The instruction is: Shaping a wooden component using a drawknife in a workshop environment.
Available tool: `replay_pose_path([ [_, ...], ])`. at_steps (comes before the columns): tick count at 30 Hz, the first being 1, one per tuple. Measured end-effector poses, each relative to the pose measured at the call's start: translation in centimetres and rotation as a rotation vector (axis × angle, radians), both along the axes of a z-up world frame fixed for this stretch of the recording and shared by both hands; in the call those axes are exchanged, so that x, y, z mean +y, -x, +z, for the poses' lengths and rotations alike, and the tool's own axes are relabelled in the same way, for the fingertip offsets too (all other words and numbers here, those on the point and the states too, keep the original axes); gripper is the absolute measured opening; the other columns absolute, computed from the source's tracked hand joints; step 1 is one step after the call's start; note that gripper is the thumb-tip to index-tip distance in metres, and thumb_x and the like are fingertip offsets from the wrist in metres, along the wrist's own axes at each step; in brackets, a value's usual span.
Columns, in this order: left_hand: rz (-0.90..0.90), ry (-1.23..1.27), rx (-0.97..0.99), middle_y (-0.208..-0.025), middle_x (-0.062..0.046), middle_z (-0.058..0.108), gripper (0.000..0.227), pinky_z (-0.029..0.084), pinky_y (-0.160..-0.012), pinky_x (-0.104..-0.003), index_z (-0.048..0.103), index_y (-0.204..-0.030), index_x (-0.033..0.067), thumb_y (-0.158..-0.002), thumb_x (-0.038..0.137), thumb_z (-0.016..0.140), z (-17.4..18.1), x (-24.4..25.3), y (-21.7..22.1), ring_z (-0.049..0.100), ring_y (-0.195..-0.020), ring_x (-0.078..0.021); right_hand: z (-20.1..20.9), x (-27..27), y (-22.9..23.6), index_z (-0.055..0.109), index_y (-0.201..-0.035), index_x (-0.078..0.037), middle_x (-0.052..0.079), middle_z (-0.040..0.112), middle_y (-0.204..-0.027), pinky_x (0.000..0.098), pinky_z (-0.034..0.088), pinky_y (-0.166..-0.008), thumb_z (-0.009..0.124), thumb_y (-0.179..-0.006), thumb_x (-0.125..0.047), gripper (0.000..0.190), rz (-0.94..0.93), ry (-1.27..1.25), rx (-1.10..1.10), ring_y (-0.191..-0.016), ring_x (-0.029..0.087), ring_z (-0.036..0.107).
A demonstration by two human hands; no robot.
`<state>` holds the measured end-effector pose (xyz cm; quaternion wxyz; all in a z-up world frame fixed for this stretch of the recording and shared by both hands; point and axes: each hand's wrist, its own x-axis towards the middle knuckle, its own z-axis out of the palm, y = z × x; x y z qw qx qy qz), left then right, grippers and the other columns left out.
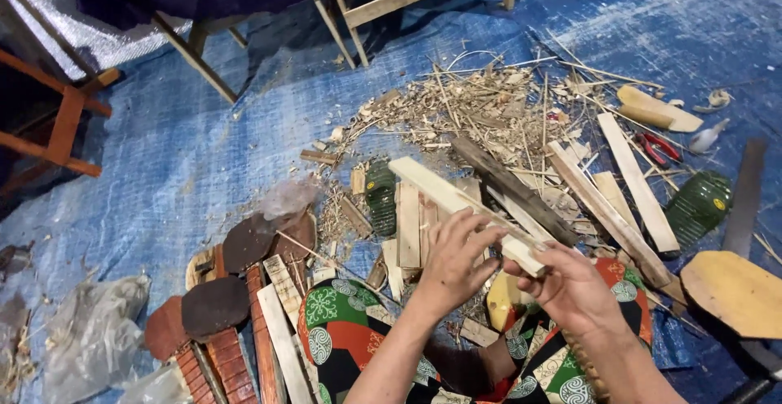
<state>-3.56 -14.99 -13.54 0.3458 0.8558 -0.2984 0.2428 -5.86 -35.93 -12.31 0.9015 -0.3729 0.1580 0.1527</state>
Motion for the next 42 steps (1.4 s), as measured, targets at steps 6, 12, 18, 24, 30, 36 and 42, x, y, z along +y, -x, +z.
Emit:
replay_pose_path([
  [6, 0.168, 0.033, -0.102, -0.117, 0.004, 0.072, 0.032, 0.029, -0.11, -0.051, 0.066, -0.124, 0.0251, -0.092, 0.021, 0.072, -1.4, -2.1, 0.4, 0.059, -0.124, -0.0227, 0.7, 1.6, 1.0, 0.06, -0.107, 0.008, 0.03, 0.071, -0.089, 0.0227, 0.049, -0.048, 0.056, -0.094, -0.005, 0.019, 0.092, -0.061, 0.16, -0.065, 0.023, 0.065],
  [12, 0.08, 0.094, -0.035, -0.106, 0.002, 0.075, 0.012, 0.029, -0.111, -0.05, 0.071, -0.106, 0.0232, -0.096, 0.019, 0.067, -0.6, -0.9, 0.1, 0.067, -0.104, -0.0174, -1.1, 1.6, 0.5, 0.06, -0.123, 0.002, 0.024, 0.076, -0.085, 0.032, 0.06, -0.045, 0.034, -0.107, -0.047, 0.058, 0.267, -0.083, -0.264, -0.063, 0.027, 0.075],
  [18, 0.024, 0.324, 0.092, -0.105, 0.005, 0.073, 0.038, 0.026, -0.105, -0.043, 0.071, -0.108, 0.0224, -0.08, -0.003, 0.072, -8.2, 2.2, -2.6, 0.069, -0.1, -0.0181, -12.5, -1.9, -3.2, 0.061, -0.116, 0.016, 0.042, 0.064, -0.104, 0.0512, 0.058, -0.056, 0.071, -0.095, -0.02, 0.043, -0.021, 0.887, -0.08, -0.083, 0.048, 0.068],
  [24, -0.012, 0.439, 0.242, -0.094, 0.0, 0.065, 0.035, 0.046, -0.075, -0.029, 0.066, -0.111, 0.016, -0.084, -0.003, 0.077, -0.8, 4.0, -1.2, 0.055, -0.083, -0.0149, -14.3, -0.6, -2.7, 0.059, -0.124, -0.005, 0.011, 0.069, -0.105, 0.0315, 0.068, -0.083, 0.063, -0.101, -0.028, 0.032, 0.705, 1.484, 0.138, -0.083, 0.019, 0.074],
  [30, -0.027, 0.761, 0.628, -0.106, -0.009, 0.073, 0.035, 0.058, -0.083, -0.028, 0.06, -0.126, 0.0018, -0.092, 0.002, 0.068, -1.1, 4.4, -1.0, 0.071, -0.09, -0.0168, -11.8, -0.1, -2.9, 0.021, -0.159, -0.011, 0.028, 0.066, -0.116, 0.0405, 0.062, -0.072, 0.061, -0.095, 0.0, 0.076, 0.594, 1.242, 0.184, -0.081, 0.033, 0.071],
  [36, 0.104, 0.886, 0.604, -0.105, -0.014, 0.07, 0.046, 0.058, -0.085, -0.035, 0.051, -0.125, 0.001, -0.089, 0.016, 0.074, -0.6, 5.6, -0.5, 0.07, -0.093, -0.0238, -9.7, -2.2, -1.4, 0.04, -0.152, -0.008, 0.024, 0.07, -0.093, 0.0373, 0.049, -0.053, 0.061, -0.094, 0.002, 0.062, 0.524, 1.114, 0.213, -0.066, 0.028, 0.062],
  [42, 0.031, 1.007, 0.573, -0.118, -0.023, 0.054, 0.067, 0.068, -0.079, -0.054, 0.04, -0.118, 0.0125, -0.067, 0.004, 0.083, 0.5, 7.4, 2.3, 0.067, -0.1, -0.04, -15.3, -10.6, 2.7, 0.08, -0.105, 0.022, 0.041, 0.083, -0.068, 0.0399, 0.038, -0.052, 0.06, -0.092, -0.001, 0.033, 0.569, 0.656, -0.007, -0.054, 0.037, 0.061],
])
